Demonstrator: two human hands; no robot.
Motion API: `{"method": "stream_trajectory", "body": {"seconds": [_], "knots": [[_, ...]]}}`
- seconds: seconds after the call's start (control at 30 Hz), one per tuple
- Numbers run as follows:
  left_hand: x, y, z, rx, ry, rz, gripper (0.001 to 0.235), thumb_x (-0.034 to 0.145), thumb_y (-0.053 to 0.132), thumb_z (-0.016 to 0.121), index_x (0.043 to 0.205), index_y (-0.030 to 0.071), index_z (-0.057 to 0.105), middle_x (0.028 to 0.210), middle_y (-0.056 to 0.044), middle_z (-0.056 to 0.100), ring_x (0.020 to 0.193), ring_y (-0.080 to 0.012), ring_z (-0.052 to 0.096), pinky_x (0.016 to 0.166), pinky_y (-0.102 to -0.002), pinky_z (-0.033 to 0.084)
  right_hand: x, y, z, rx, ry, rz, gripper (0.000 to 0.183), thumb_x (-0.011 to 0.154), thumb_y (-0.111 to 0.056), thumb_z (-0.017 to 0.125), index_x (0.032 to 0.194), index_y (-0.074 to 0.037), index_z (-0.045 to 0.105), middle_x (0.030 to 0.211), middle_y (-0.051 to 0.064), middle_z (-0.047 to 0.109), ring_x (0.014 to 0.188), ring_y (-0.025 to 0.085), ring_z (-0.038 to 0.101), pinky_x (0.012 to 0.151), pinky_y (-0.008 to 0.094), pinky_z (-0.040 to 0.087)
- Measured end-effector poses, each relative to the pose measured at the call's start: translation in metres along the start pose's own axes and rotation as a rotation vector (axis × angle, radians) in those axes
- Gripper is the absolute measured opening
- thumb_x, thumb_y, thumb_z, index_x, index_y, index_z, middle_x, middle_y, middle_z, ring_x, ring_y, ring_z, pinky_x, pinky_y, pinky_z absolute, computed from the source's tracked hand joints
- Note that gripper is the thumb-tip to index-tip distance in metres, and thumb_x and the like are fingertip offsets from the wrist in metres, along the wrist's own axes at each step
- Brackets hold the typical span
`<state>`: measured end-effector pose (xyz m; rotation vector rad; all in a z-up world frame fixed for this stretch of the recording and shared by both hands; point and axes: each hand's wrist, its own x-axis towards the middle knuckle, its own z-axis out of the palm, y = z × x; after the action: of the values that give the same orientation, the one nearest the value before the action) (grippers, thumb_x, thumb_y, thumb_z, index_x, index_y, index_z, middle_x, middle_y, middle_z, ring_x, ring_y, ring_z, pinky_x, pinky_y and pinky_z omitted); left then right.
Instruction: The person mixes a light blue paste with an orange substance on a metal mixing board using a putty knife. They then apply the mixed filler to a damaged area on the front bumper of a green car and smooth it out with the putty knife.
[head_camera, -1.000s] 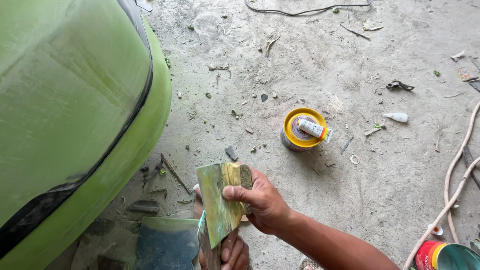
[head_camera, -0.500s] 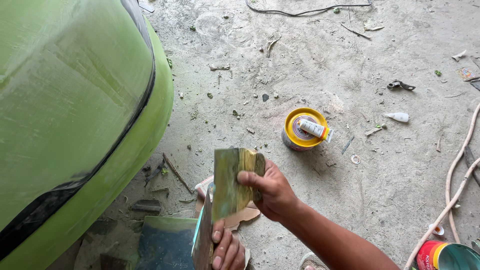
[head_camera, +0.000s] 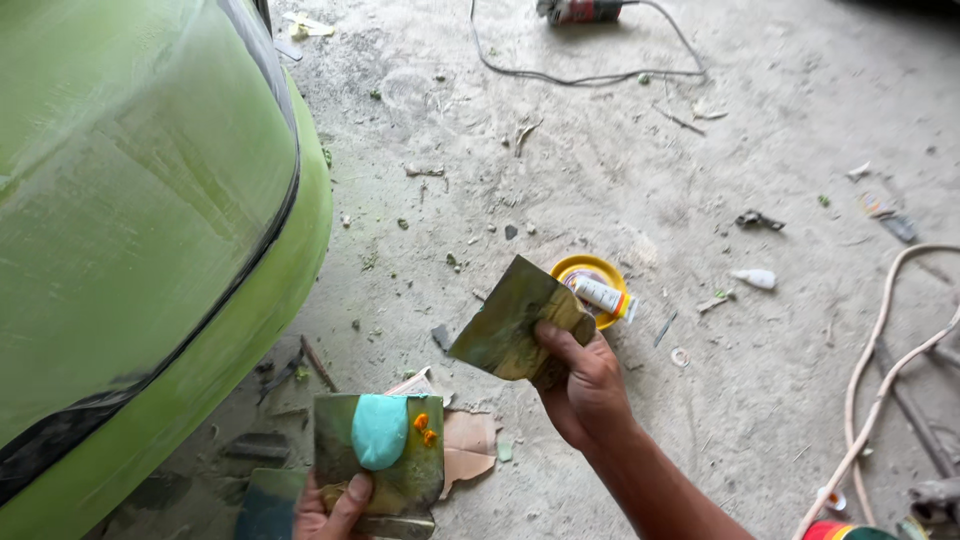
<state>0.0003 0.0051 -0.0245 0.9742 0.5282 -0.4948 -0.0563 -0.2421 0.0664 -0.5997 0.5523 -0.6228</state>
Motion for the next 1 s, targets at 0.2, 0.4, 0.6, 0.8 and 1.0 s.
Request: {"method": "stream_trajectory", "body": {"seconds": [0.2, 0.4, 0.6, 0.8, 1.0], "knots": [[-0.020, 0.008, 0.004, 0.314, -0.091, 0.285, 0.049, 0.062, -0.002, 0.079, 0.111, 0.001, 0.076, 0.087, -0.024, 0.080, 0.069, -0.0364, 0.075, 0.066, -0.046, 0.064, -0.018, 0.030, -0.021, 0.139, -0.230, -0.044, 0.041, 0.084, 0.004, 0.060, 0.125, 0.001, 0.058, 0.119, 0.020, 0.065, 0.109, 0.034, 0.060, 0.095, 0.049, 0.047], [-0.029, 0.017, 0.007, 0.194, 0.037, 0.197, 0.047, 0.061, -0.007, 0.077, 0.108, -0.007, 0.073, 0.084, -0.026, 0.072, 0.069, -0.0389, 0.067, 0.061, -0.051, 0.062, -0.039, 0.019, -0.007, -0.173, -0.721, -0.260, 0.015, 0.092, 0.002, 0.058, 0.104, 0.004, 0.067, 0.106, 0.029, 0.068, 0.105, 0.053, 0.063, 0.100, 0.062, 0.046], [-0.021, 0.023, -0.001, 0.185, 0.072, 0.086, 0.055, 0.066, -0.011, 0.074, 0.120, -0.003, 0.070, 0.098, -0.028, 0.073, 0.079, -0.0436, 0.068, 0.072, -0.053, 0.060, -0.024, 0.012, -0.022, -0.880, -0.777, -0.465, 0.018, 0.095, -0.004, 0.053, 0.103, -0.002, 0.069, 0.105, 0.015, 0.074, 0.103, 0.031, 0.072, 0.096, 0.042, 0.056], [-0.022, 0.028, -0.002, 0.184, -0.063, 0.365, 0.051, 0.070, -0.005, 0.070, 0.120, -0.001, 0.069, 0.094, -0.021, 0.077, 0.085, -0.0335, 0.073, 0.084, -0.045, 0.062, -0.042, 0.031, -0.004, -0.239, 0.088, 0.162, 0.055, 0.081, 0.004, 0.054, 0.134, 0.010, 0.045, 0.118, 0.030, 0.057, 0.106, 0.041, 0.055, 0.095, 0.051, 0.047], [-0.041, 0.012, 0.020, 0.572, 0.079, 0.421, 0.061, 0.072, 0.009, 0.073, 0.132, 0.009, 0.064, 0.095, -0.014, 0.081, 0.083, -0.0236, 0.078, 0.081, -0.032, 0.064, -0.053, 0.050, -0.003, -0.280, 0.121, 0.099, 0.033, 0.078, 0.012, 0.063, 0.110, 0.015, 0.058, 0.099, 0.031, 0.068, 0.084, 0.037, 0.066, 0.077, 0.051, 0.058]]}}
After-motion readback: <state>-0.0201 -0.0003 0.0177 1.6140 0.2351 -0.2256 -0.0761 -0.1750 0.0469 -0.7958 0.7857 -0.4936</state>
